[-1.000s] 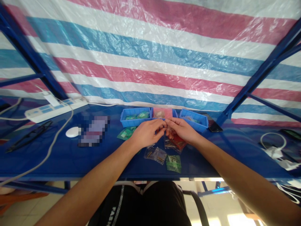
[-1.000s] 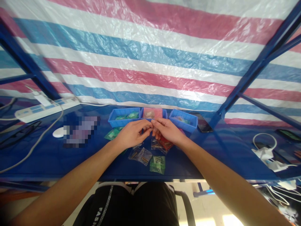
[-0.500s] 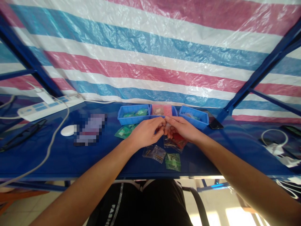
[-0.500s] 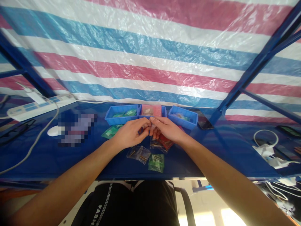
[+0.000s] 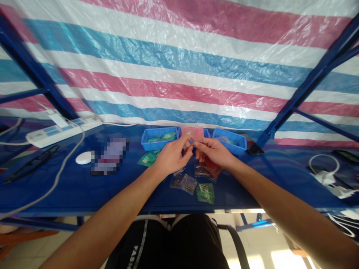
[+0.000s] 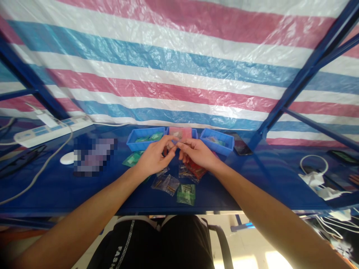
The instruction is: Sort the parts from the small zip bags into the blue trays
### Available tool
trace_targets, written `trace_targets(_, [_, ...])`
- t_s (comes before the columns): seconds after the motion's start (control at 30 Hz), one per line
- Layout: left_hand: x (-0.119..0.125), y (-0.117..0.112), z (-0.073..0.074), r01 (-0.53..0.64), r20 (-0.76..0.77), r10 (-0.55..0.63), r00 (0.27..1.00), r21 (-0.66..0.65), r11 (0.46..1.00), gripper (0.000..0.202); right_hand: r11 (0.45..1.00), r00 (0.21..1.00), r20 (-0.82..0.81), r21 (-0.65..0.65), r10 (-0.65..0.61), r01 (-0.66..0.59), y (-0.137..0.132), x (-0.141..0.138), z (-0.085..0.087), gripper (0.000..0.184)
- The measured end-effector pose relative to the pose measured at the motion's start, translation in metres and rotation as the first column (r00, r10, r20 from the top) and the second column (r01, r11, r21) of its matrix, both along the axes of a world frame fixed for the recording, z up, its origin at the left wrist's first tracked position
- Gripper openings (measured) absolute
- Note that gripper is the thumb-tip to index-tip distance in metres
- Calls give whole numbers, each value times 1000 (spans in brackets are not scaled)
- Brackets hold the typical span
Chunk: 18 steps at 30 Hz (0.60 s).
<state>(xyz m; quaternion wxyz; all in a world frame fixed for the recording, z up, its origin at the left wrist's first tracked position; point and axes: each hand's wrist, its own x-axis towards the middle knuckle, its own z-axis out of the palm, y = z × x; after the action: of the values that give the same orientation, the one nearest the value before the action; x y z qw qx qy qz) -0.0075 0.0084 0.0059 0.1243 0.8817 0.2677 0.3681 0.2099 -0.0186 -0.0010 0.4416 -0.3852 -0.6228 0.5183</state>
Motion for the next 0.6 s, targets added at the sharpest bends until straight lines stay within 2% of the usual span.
trace_targets(0.13, [1, -1, 2, -21, 52, 16, 999, 91, 996, 48, 995, 995, 15, 14, -96, 95, 0, 2, 2, 47])
trace_targets(0.27, [1, 0, 5, 14, 94, -36, 995, 218, 976, 54, 992, 992, 29, 41, -123, 122, -3, 4, 4, 52])
trace_targets(0.43, [1, 5, 1, 60, 61, -77, 995, 241, 969, 40, 995, 994, 41, 19, -97, 96, -3, 4, 3, 46])
trace_targets(0.6, [-1, 8, -2, 73, 70, -93, 993, 243, 967, 29, 991, 990, 39, 26, -134, 133, -1, 3, 2, 48])
